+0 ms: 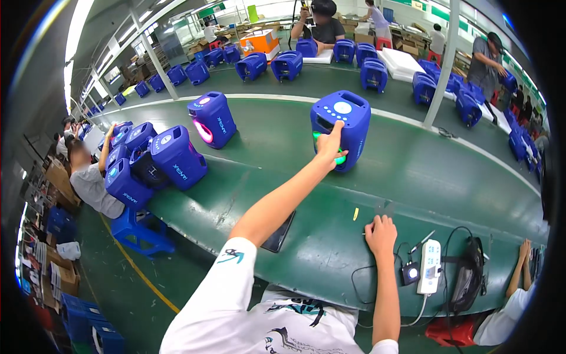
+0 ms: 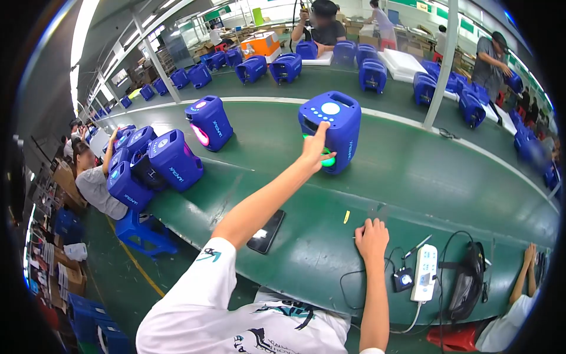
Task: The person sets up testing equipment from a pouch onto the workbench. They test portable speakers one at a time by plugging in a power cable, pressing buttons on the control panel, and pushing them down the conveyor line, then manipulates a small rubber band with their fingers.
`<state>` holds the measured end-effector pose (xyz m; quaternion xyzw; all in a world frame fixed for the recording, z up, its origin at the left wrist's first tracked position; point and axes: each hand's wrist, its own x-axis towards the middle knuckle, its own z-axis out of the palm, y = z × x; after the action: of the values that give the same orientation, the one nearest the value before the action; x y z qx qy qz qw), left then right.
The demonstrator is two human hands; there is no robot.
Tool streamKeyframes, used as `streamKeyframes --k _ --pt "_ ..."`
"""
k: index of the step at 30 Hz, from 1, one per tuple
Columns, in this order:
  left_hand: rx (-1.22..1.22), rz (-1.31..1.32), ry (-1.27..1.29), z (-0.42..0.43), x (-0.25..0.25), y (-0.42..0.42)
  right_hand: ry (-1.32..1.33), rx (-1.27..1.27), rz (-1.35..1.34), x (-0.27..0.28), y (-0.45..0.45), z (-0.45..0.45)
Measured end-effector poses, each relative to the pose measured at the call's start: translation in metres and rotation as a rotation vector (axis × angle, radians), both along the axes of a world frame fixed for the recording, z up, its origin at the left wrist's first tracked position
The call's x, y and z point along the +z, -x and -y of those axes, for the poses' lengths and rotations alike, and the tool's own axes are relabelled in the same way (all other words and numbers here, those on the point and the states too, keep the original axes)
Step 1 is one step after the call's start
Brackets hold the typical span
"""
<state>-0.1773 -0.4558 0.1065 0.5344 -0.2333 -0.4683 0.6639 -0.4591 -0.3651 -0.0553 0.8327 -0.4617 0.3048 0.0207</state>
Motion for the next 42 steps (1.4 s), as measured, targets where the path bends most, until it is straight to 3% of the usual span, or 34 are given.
streamKeyframes --k 4,7,10,13,14,16,18,19,20,22,24,28,30,31,32,34,39,42 --pt "0.194 -0.032 -0.143 0.076 -0.038 0.009 0.007 -0.012 -0.007 -0.006 -0.001 -0.004" --pt "0.343 -0.041 -0.324 0.089 -0.011 0.035 -0.015 -0.013 -0.015 -0.004 -0.007 -0.001" --pt "0.267 -0.119 -0.379 0.093 0.005 0.037 -0.042 -0.014 -0.033 -0.003 -0.006 -0.006" --pt "0.025 -0.174 -0.206 0.104 -0.022 0.016 -0.057 -0.012 -0.034 -0.002 -0.008 -0.003" --pt "-0.156 -0.244 -0.054 0.089 -0.028 0.003 -0.068 -0.011 -0.035 -0.001 -0.009 -0.002" --pt "-0.165 -0.25 -0.124 0.046 -0.028 -0.018 -0.086 -0.017 -0.037 0.0 -0.009 -0.001" --pt "0.093 -0.104 -0.041 0.027 -0.057 -0.066 -0.112 -0.023 -0.033 0.004 -0.013 0.0" --pt "0.264 -0.096 0.12 0.01 -0.054 -0.096 -0.13 -0.025 -0.035 0.005 -0.012 -0.002" --pt "0.454 -0.086 0.087 0.008 -0.066 -0.149 -0.12 -0.029 -0.031 0.006 -0.012 0.0" --pt "1.056 0.095 0.073 0.001 -0.061 -0.23 -0.109 -0.018 -0.025 0.005 -0.016 0.0" --pt "1.358 0.246 -0.098 -0.005 -0.07 -0.324 -0.112 -0.021 -0.034 0.002 -0.015 0.001" --pt "1.224 0.18 -0.128 -0.014 -0.036 -0.402 -0.112 -0.02 -0.025 0.008 -0.02 0.001" --pt "1.137 0.074 -0.342 -0.023 0.0 -0.404 -0.12 -0.023 -0.03 0.004 -0.021 0.0" --pt "1.09 0.229 -0.604 -0.012 -0.012 -0.443 -0.15 -0.032 -0.035 0.002 -0.021 -0.001" --pt "1.178 0.094 -0.674 -0.009 0.0 -0.439 -0.177 -0.055 -0.042 0.001 -0.021 0.001" --pt "1.193 0.033 -0.59 -0.006 0.002 -0.452 -0.157 -0.049 -0.053 0.001 -0.021 0.001" --pt "0.9 -0.091 -0.528 -0.012 -0.021 -0.484 -0.185 -0.059 -0.089 0.004 -0.022 0.0" --pt "0.91 -0.128 -0.389 -0.024 -0.031 -0.464 -0.139 -0.04 -0.082 0.003 -0.023 0.0"
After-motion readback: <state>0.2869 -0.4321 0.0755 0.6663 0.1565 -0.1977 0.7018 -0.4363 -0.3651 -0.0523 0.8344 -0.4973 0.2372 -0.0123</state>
